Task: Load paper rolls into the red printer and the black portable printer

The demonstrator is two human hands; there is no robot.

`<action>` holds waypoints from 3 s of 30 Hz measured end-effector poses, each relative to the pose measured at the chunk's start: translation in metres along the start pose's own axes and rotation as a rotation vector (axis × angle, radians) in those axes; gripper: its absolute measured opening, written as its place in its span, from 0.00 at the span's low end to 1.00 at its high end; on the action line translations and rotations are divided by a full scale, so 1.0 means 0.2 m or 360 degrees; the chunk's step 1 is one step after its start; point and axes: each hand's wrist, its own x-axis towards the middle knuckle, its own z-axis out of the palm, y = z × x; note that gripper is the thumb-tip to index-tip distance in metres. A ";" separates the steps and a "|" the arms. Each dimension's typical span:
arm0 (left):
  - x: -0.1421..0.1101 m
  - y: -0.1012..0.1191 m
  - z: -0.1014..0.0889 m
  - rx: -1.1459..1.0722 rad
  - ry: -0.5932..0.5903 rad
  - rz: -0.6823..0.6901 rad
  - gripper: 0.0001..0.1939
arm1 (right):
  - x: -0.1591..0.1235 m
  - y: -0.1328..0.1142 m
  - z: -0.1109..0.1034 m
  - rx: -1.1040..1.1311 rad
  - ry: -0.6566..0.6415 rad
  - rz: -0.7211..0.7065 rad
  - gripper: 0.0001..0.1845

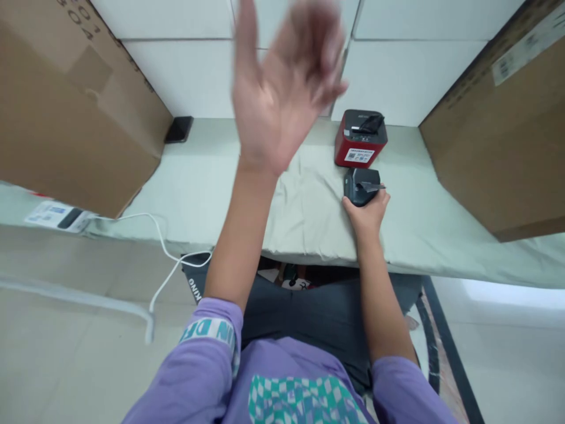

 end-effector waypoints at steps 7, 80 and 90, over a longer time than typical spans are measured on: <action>-0.05 -0.74 0.21 0.0043 -0.0369 -0.0342 0.10 | -0.01 -0.08 -0.05 0.0078 0.0030 0.0130 0.50; -0.08 -1.05 0.10 0.0788 -0.0298 -0.0147 0.10 | 0.59 -0.06 0.36 0.0318 0.0181 -0.0143 0.67; -0.12 -1.05 0.11 0.0848 -0.0292 -0.0115 0.13 | 0.56 -0.06 0.33 0.0371 0.0216 -0.0099 0.61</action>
